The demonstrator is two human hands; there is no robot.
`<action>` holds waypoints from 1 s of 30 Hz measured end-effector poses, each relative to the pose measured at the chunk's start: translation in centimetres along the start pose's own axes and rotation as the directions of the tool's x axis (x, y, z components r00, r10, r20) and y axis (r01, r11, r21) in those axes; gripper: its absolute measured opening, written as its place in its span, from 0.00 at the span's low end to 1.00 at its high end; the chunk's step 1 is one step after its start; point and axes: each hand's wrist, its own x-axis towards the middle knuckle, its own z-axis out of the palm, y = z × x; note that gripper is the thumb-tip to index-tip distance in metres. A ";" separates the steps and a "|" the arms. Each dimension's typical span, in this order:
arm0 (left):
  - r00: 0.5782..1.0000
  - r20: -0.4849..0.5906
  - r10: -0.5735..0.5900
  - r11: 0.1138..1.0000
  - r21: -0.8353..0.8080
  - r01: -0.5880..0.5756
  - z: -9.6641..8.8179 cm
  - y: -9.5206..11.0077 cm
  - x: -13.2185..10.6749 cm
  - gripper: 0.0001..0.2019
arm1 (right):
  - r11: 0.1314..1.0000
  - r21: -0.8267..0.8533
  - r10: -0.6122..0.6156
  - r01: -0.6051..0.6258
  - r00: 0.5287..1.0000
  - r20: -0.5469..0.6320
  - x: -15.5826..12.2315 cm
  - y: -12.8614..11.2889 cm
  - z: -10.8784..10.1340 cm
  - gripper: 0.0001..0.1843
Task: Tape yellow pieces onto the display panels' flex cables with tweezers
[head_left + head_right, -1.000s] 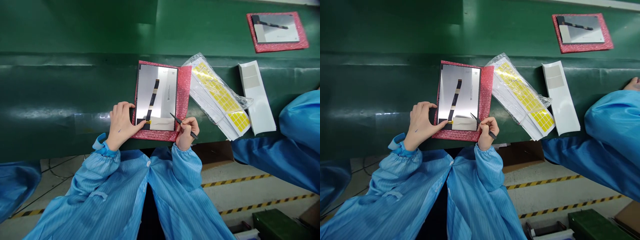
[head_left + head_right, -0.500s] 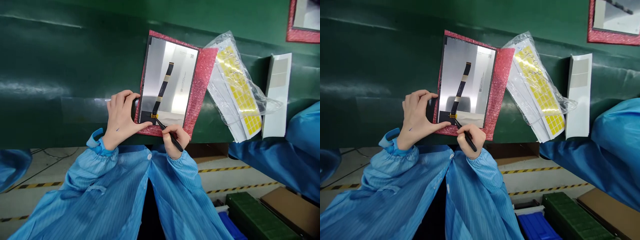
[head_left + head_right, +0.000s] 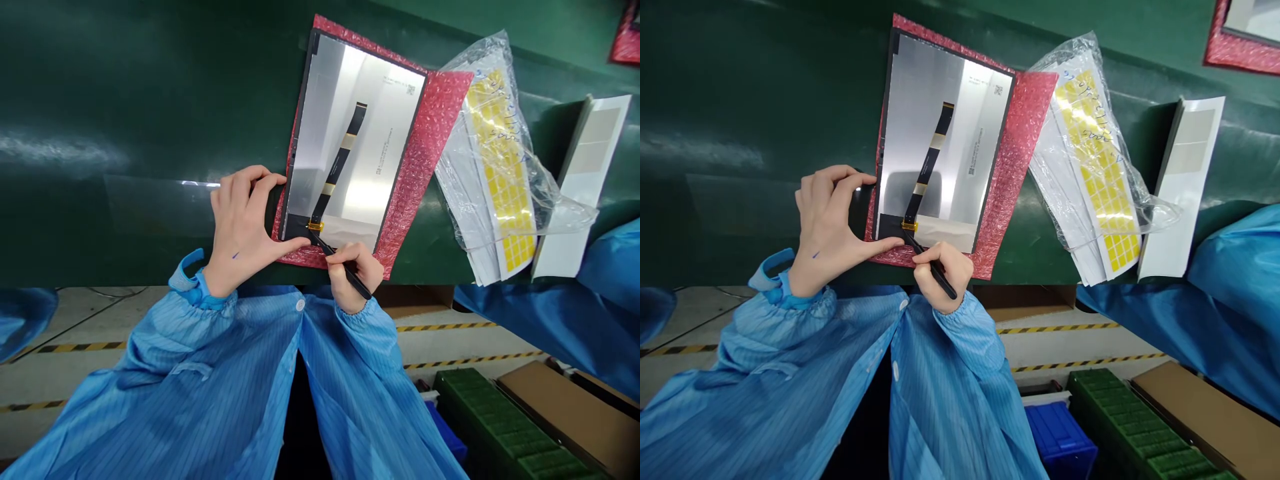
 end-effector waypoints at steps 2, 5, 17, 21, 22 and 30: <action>1.000 0.004 -0.004 1.000 -0.010 0.004 0.1 0.0 0.0 0.39 | 1.000 0.007 -0.002 0.002 1.000 -0.009 0.0 0.1 0.0 0.06; 1.000 -0.006 0.007 1.000 -0.025 -0.008 0.2 0.1 -0.1 0.38 | 0.999 0.033 -0.004 0.005 1.000 -0.018 -0.1 0.2 0.1 0.06; 0.999 0.047 0.018 0.985 -0.171 -0.010 -3.1 -0.4 4.3 0.15 | 0.998 0.062 0.024 0.014 0.823 -0.568 2.4 0.7 -4.5 0.04; 0.999 0.043 -0.016 0.997 -0.081 0.020 -1.8 0.0 6.5 0.08 | 0.975 0.221 0.152 -0.014 0.769 -0.621 3.8 2.1 -6.3 0.04; 0.999 0.041 -0.020 0.996 -0.083 0.023 -1.5 0.0 6.7 0.08 | 0.963 0.269 0.187 -0.019 0.763 -0.618 4.0 2.3 -6.5 0.04; 0.994 0.098 -0.052 0.800 -0.592 0.100 -1.5 0.5 6.6 0.10 | 0.918 0.396 0.264 -0.004 0.751 -0.605 3.9 2.4 -6.6 0.07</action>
